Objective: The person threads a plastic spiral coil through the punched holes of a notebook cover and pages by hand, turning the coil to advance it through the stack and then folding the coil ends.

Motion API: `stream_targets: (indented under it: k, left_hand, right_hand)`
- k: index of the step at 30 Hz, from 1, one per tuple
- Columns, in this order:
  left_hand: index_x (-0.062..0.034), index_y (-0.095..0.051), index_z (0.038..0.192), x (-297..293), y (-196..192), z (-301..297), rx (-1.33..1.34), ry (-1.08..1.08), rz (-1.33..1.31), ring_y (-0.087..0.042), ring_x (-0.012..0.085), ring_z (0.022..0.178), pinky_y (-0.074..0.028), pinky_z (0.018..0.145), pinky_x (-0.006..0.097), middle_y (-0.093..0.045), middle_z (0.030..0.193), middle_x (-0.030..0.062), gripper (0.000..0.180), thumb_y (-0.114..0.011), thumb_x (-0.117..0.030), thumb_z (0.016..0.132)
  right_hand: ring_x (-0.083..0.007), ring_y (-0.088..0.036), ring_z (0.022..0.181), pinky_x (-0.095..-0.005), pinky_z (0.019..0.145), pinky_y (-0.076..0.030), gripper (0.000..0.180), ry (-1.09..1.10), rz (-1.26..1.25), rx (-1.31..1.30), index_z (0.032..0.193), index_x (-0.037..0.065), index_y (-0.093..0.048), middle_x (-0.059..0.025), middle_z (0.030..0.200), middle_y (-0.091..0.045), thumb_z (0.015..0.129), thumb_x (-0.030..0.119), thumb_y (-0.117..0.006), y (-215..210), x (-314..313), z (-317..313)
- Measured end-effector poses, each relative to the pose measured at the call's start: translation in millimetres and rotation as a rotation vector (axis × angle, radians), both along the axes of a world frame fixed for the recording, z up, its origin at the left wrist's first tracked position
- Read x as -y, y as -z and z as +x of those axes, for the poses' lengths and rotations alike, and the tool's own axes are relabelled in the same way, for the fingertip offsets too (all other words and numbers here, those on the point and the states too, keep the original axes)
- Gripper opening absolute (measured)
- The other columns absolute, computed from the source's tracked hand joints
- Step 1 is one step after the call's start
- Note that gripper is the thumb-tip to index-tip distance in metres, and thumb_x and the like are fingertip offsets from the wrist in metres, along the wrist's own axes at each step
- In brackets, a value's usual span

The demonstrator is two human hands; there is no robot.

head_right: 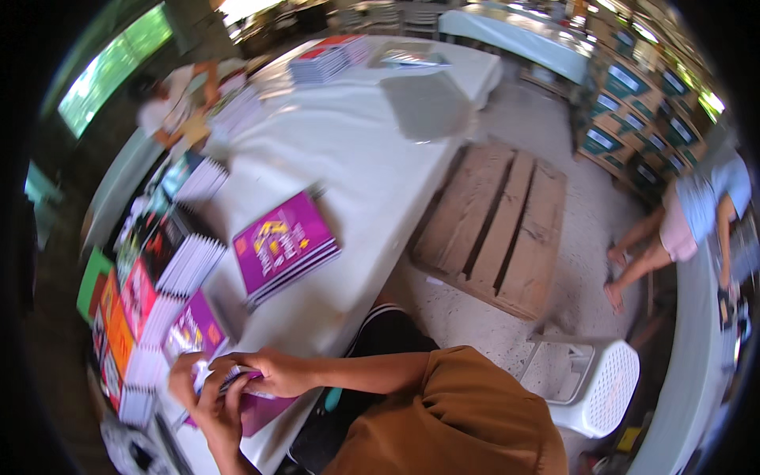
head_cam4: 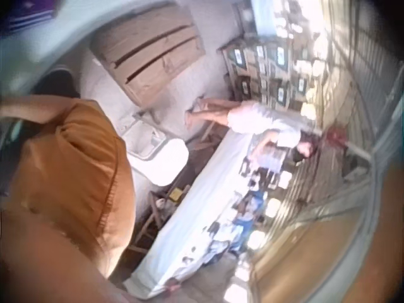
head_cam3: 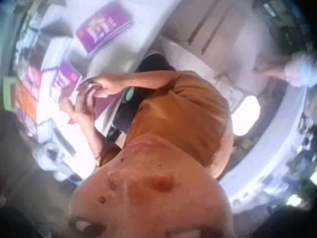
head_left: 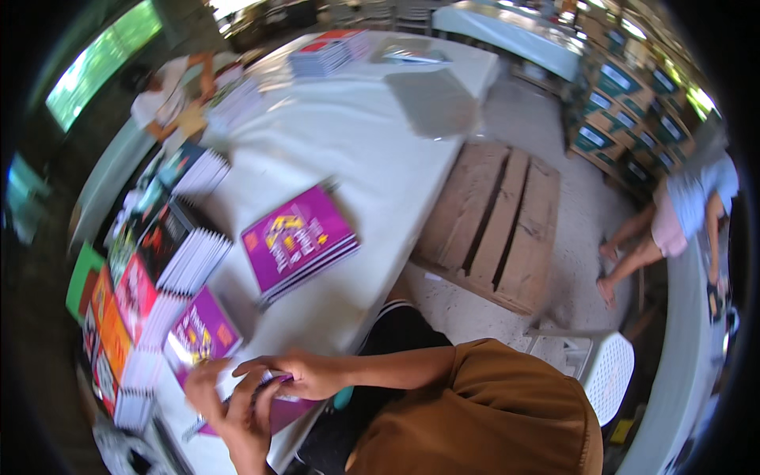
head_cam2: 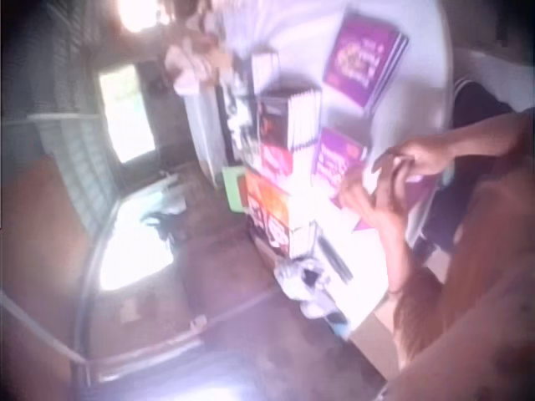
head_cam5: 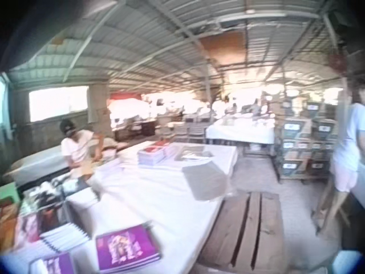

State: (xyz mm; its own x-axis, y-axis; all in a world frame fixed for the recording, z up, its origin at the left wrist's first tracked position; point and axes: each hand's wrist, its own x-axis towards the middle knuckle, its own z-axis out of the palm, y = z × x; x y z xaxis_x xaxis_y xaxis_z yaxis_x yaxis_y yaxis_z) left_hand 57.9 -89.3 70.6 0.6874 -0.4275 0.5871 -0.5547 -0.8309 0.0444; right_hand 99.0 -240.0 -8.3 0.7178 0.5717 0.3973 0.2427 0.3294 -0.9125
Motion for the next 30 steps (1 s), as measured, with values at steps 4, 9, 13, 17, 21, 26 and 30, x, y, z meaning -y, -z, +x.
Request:
stream_targets:
  k: [4, 9, 13, 17, 21, 26, 30]
  left_hand:
    - [-0.0025, -0.021, 0.139, 19.2, 6.8, 19.5, 0.494, -0.431, -0.539, -0.032, 0.0309, 0.127, -0.023, 0.105, 0.050, -0.028, 0.139, 0.0210, 0.078, -0.066, -0.029, 0.081]
    - [0.0055, -0.042, 0.119, 69.2, 45.0, 54.0, -0.310, 0.167, -1.640, -0.050, 0.0154, 0.100, -0.043, 0.083, 0.028, -0.053, 0.111, 0.0148, 0.045, -0.055, -0.027, 0.091]
    - [0.0038, -0.056, 0.104, 75.4, 60.7, 121.1, -0.040, -0.031, -1.177, -0.055, 0.0155, 0.088, -0.044, 0.078, 0.027, -0.058, 0.101, 0.0140, 0.024, -0.053, -0.015, 0.090]
    - [-0.0089, -0.049, 0.127, 104.3, 91.1, 158.1, -0.036, -0.061, -0.253, -0.043, 0.0326, 0.119, -0.031, 0.102, 0.043, -0.049, 0.128, 0.0140, 0.049, -0.059, -0.008, 0.079]
    - [-0.0040, -0.047, 0.127, 116.5, 126.2, 143.6, -0.045, -0.013, -0.036, -0.045, 0.0342, 0.117, -0.033, 0.099, 0.045, -0.048, 0.126, 0.0181, 0.051, -0.060, -0.027, 0.083]
    - [0.0009, -0.054, 0.117, 83.9, 135.3, 162.4, 0.086, -0.405, -0.637, -0.052, 0.0368, 0.106, -0.041, 0.090, 0.041, -0.052, 0.120, 0.0202, 0.040, -0.054, -0.028, 0.089]
    - [-0.0011, -0.065, 0.096, 73.1, 147.1, 164.5, -0.112, -0.333, -0.779, -0.061, 0.0294, 0.087, -0.048, 0.074, 0.038, -0.060, 0.106, 0.0155, 0.030, -0.054, -0.028, 0.090]
  right_hand:
    - [-0.0125, -0.048, 0.109, -0.0291, 0.093, -0.040, 0.038, 0.362, 0.361, 0.142, 0.120, 0.003, -0.048, -0.0048, 0.119, -0.050, 0.083, 0.005, -0.060, 3.9, 36.1, 31.1]
    - [-0.0180, -0.041, 0.118, -0.0310, 0.100, -0.031, 0.047, 0.711, 0.559, 0.022, 0.132, 0.004, -0.032, -0.0085, 0.127, -0.041, 0.091, 0.020, -0.051, -7.0, 52.4, 58.2]
    - [-0.0330, -0.023, 0.133, -0.0419, 0.109, -0.017, 0.060, 1.311, 0.007, 0.075, 0.137, 0.000, -0.025, -0.0200, 0.139, -0.034, 0.095, 0.041, -0.036, 33.0, 89.3, 109.0]
    - [-0.0348, -0.031, 0.130, -0.0361, 0.106, -0.025, 0.061, 1.332, -0.138, -0.066, 0.135, -0.003, -0.031, -0.0226, 0.137, -0.036, 0.096, 0.044, -0.029, 72.3, 101.1, 119.4]
    - [-0.0253, -0.049, 0.117, -0.0305, 0.097, -0.037, 0.053, 1.269, 0.022, -0.149, 0.125, -0.005, -0.044, -0.0198, 0.125, -0.051, 0.095, 0.038, -0.040, 77.1, 98.3, 118.0]
    - [-0.0168, -0.057, 0.103, -0.0258, 0.089, -0.042, 0.041, 1.229, 0.018, -0.187, 0.110, -0.006, -0.058, -0.0157, 0.109, -0.063, 0.091, 0.030, -0.053, 84.4, 97.5, 130.1]
    - [-0.0081, -0.057, 0.087, -0.0222, 0.079, -0.045, 0.039, 1.262, -0.008, -0.254, 0.111, -0.003, -0.060, -0.0064, 0.094, -0.066, 0.091, 0.030, -0.055, 83.5, 95.0, 128.9]
